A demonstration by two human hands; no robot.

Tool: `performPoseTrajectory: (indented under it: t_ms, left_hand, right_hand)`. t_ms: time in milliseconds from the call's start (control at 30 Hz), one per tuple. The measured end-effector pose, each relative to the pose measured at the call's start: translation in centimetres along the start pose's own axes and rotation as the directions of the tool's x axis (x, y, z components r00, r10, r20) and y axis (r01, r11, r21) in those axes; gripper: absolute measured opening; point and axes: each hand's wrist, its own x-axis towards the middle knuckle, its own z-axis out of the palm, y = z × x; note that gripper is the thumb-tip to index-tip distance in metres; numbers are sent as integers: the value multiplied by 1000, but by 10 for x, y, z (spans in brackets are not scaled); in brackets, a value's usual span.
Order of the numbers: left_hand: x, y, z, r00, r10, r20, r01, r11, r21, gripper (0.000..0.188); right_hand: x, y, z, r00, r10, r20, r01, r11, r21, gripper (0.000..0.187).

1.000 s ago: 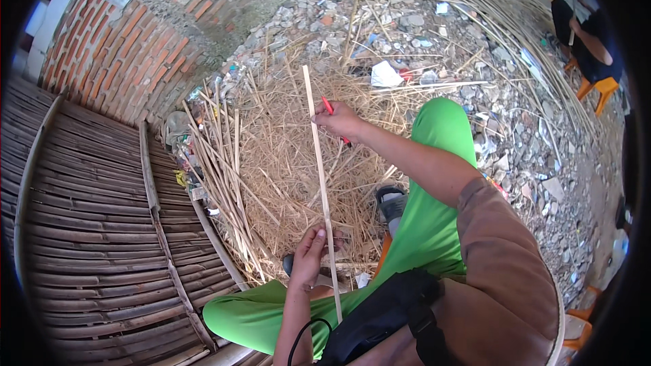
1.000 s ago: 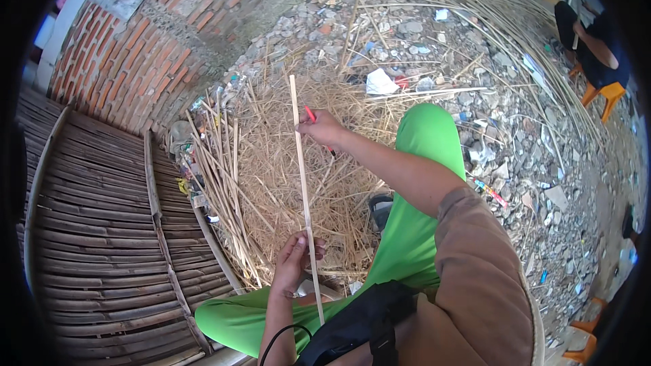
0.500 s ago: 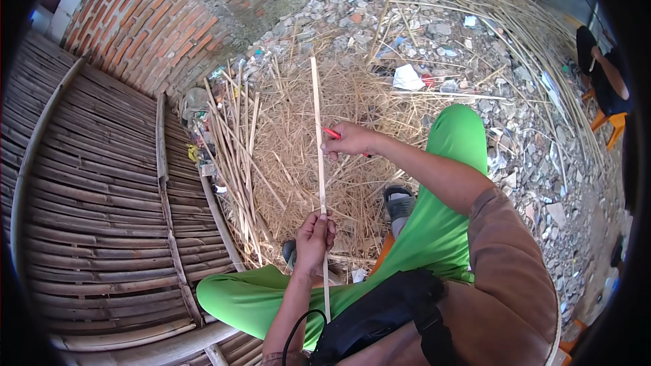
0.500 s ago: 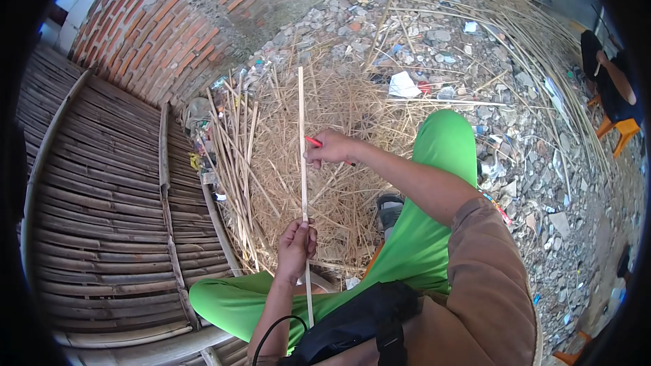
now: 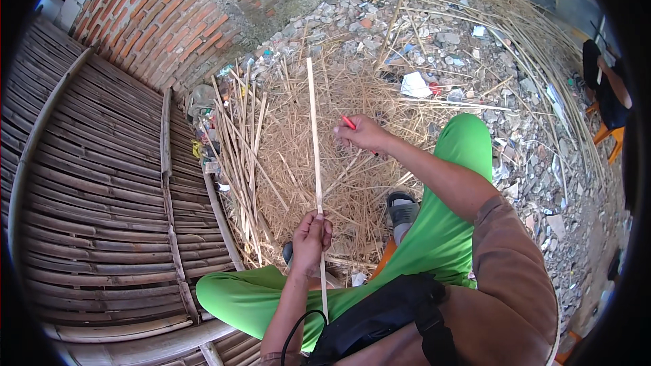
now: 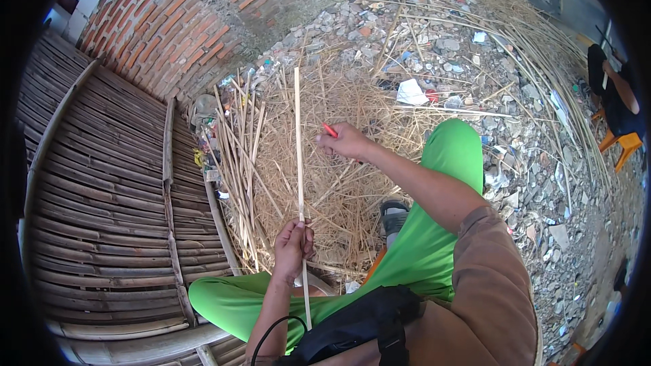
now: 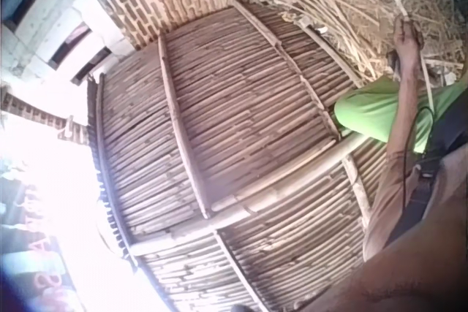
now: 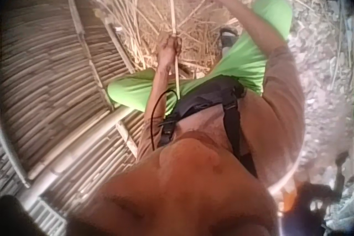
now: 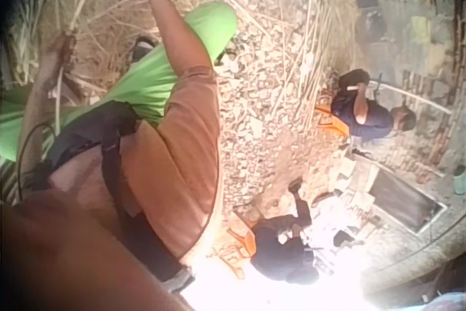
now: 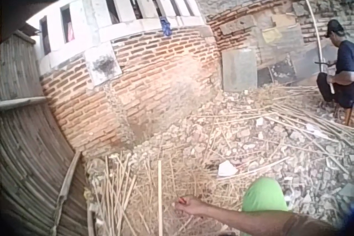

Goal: The person scrapes a long bamboo strip using a small handheld blade to refine its surface, handling the strip by hand and turning it over to work on different sections while seated.

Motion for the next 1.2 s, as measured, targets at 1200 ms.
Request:
performPoseTrajectory:
  t_ms: [1200]
  left_hand:
    - [1, -3, 0, 999, 50, 2, -50, 998, 43, 19]
  right_hand:
    - [0, 21, 16, 984, -172, 39, 158, 763, -626, 19]
